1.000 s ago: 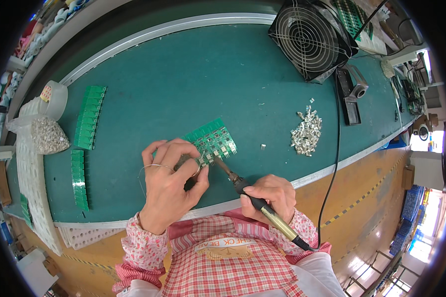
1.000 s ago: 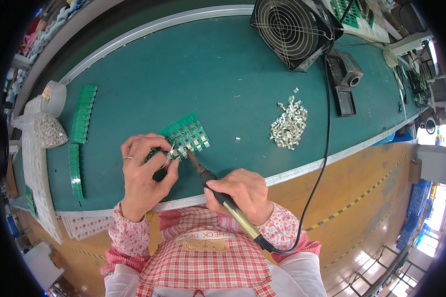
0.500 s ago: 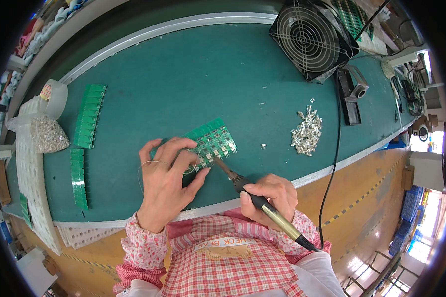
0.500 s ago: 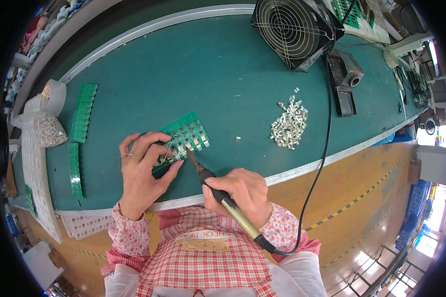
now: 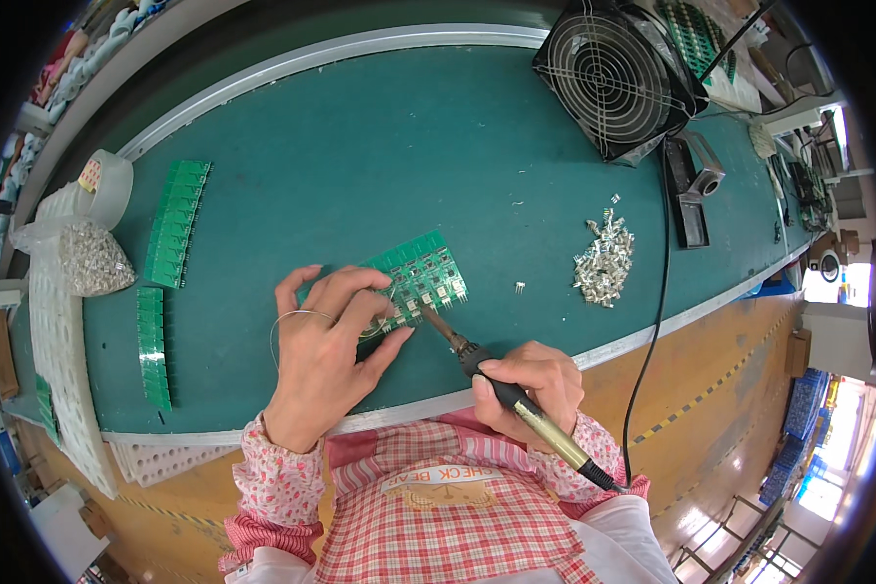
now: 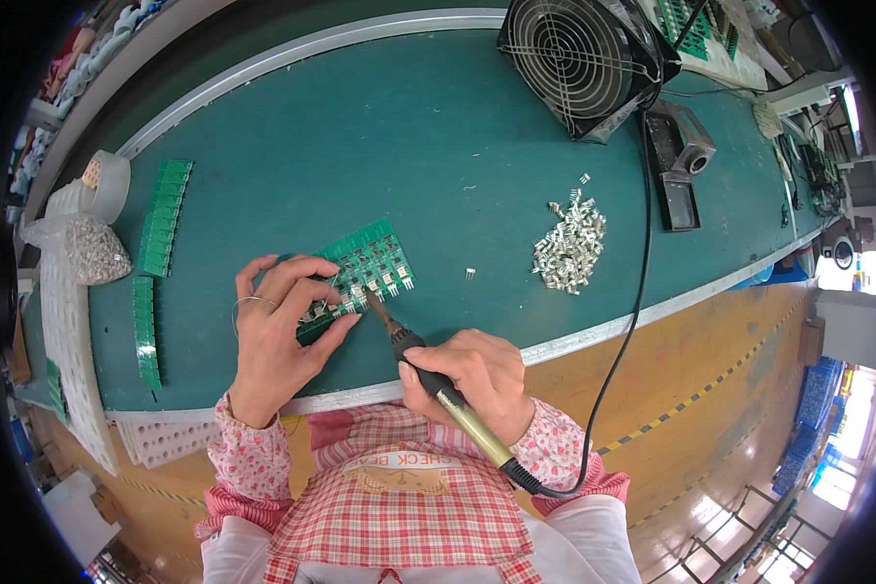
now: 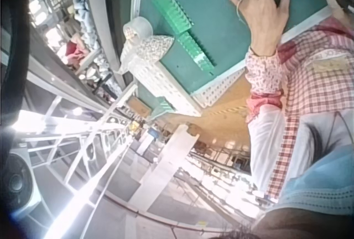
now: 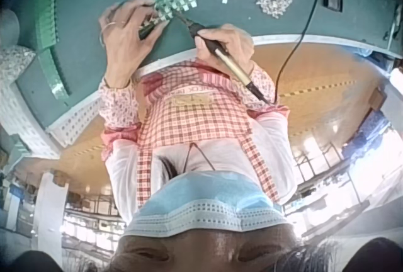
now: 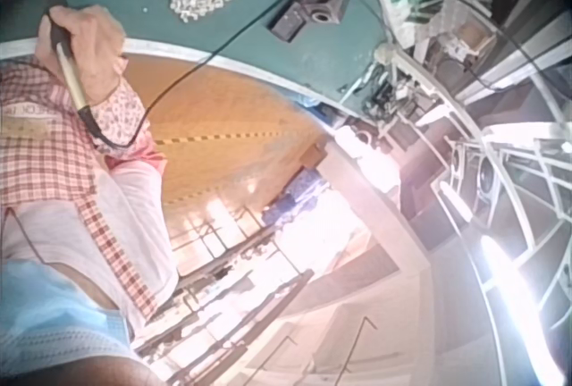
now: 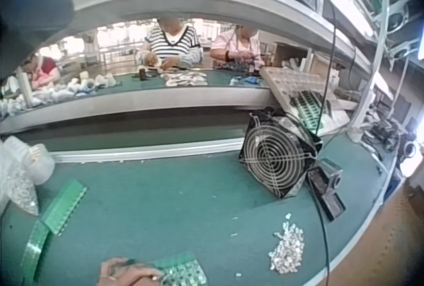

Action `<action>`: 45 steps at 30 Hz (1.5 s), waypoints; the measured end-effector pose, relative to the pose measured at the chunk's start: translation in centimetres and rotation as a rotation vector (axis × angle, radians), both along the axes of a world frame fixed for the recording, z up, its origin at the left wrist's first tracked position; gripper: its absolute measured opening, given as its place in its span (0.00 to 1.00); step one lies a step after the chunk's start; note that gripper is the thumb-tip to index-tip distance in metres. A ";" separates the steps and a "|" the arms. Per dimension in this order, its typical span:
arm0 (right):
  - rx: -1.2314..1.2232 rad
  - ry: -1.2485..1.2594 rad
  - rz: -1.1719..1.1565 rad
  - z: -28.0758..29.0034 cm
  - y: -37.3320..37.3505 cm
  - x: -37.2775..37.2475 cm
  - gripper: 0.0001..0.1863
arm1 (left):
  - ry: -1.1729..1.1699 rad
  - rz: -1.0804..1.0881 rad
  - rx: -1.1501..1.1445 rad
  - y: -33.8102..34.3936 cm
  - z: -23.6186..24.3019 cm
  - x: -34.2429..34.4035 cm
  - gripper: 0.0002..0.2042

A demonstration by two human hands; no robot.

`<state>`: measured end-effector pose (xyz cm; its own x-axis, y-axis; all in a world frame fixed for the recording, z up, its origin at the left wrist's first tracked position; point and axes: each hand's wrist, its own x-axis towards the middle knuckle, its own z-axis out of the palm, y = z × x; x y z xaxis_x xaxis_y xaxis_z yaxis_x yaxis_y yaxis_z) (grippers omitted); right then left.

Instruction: The person solders components on a circuit board with a soldering iron, inserts small electronic components into the board by hand, and solders the components into place using the soldering iron.

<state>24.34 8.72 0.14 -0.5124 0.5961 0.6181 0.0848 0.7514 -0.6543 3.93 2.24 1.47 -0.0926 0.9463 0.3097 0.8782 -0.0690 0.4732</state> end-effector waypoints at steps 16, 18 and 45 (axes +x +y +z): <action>0.128 -0.103 0.086 0.6 0.0 0.2 0.16 | 0.002 0.015 0.001 -0.1 -0.1 0.0 0.13; 0.133 -0.047 0.039 0.5 -0.2 0.4 0.16 | 0.001 0.024 0.000 -0.1 -0.2 0.0 0.13; 0.079 -0.152 0.090 2.4 0.8 -0.9 0.14 | -0.045 -0.016 -0.026 -0.3 0.1 -1.1 0.12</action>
